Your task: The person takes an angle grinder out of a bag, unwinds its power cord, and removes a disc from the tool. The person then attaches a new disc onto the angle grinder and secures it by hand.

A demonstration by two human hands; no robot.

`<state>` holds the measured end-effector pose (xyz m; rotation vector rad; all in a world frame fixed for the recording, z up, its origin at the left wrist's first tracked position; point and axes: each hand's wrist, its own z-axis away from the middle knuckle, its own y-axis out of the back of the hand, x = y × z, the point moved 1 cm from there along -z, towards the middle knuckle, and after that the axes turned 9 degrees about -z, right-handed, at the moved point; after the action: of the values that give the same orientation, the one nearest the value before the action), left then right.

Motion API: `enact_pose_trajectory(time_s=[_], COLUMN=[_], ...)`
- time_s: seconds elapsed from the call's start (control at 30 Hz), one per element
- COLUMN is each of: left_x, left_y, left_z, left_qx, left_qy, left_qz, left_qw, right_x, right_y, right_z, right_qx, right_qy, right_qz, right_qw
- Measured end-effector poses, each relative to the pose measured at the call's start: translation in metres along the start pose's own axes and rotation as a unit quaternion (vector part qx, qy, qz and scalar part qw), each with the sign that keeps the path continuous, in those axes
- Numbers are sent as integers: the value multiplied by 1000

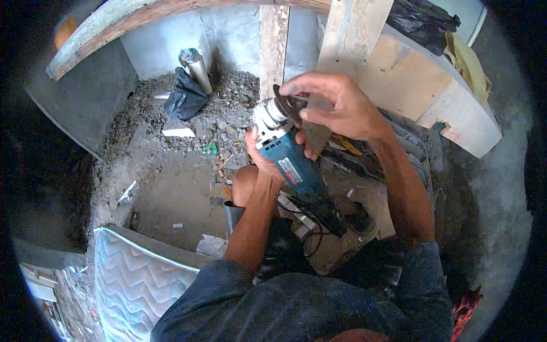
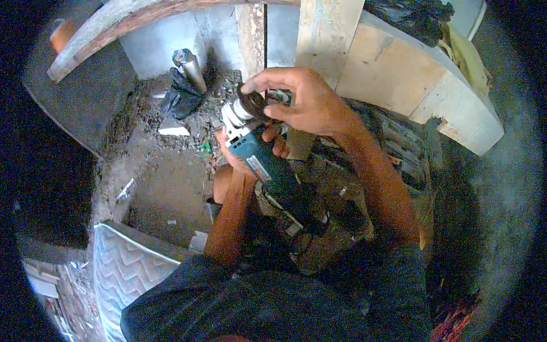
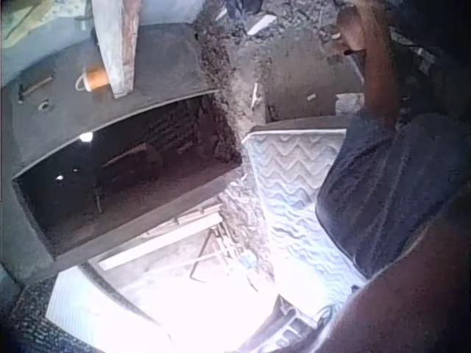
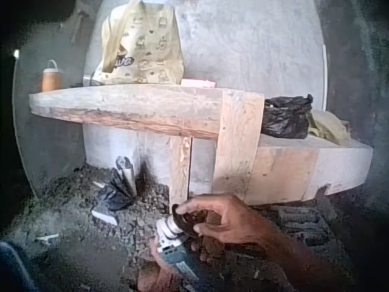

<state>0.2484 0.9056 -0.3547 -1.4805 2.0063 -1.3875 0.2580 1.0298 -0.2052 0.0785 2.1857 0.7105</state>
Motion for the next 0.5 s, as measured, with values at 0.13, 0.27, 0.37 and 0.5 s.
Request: enact_pose_trajectory(time_s=[0.13, 0.27, 0.37, 0.5], left_x=[-1, -5, -7, -10], left_y=[-2, 0, 4, 5], left_z=[2, -1, 0, 0], left_qx=[39, 51, 61, 57], left_qy=[5, 1, -5, -2], left_qz=[18, -5, -22, 22], left_qw=[999, 999, 998, 998], right_x=[2, 6, 9, 3], right_y=[9, 6, 10, 17], right_z=[-1, -5, 1, -4], right_qx=[28, -63, -27, 17], right_qy=[-79, -222, 16, -103], right_qz=[20, 125, 11, 21], right_qw=[996, 965, 999, 994])
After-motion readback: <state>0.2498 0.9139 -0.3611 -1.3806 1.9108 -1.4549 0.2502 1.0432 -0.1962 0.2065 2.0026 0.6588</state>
